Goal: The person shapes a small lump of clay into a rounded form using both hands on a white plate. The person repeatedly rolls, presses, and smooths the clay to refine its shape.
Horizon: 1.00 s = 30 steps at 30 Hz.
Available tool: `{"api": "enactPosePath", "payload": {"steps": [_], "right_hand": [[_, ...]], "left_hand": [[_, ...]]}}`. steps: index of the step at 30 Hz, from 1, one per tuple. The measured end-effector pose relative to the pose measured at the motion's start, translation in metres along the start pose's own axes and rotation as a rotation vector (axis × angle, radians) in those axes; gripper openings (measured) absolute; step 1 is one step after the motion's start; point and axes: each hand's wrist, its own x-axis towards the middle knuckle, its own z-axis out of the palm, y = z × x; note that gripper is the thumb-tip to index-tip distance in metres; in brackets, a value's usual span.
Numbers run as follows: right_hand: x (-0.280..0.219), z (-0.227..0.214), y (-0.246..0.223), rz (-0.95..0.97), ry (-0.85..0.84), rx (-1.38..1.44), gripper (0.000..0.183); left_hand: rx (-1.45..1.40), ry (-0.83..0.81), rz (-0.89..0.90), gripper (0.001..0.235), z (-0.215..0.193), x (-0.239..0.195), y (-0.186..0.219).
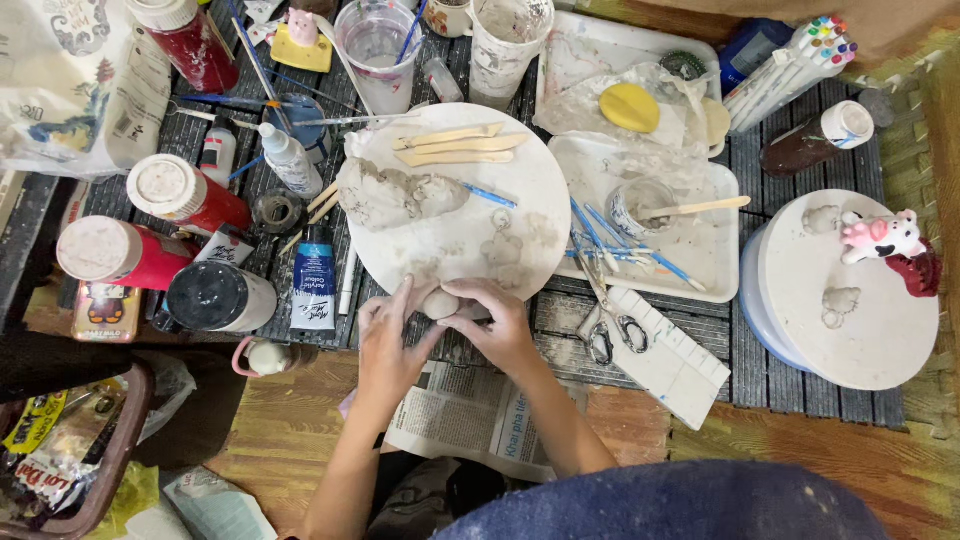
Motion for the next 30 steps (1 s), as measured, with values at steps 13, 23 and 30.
{"api": "enactPosePath", "payload": {"steps": [13, 23, 30], "right_hand": [[0.005, -0.037, 0.008, 0.067, -0.052, -0.102, 0.049], [0.011, -0.035, -0.005, 0.053, -0.06, -0.252, 0.039], [-0.003, -0.029, 0.001, 0.075, -0.046, -0.314, 0.045]], "left_hand": [[-0.072, -0.115, -0.074, 0.084, 0.026, 0.02, 0.0], [-0.186, -0.119, -0.112, 0.071, 0.016, 0.028, 0.012], [-0.206, -0.134, -0.065, 0.069, 0.01, 0.021, 0.016]]}}
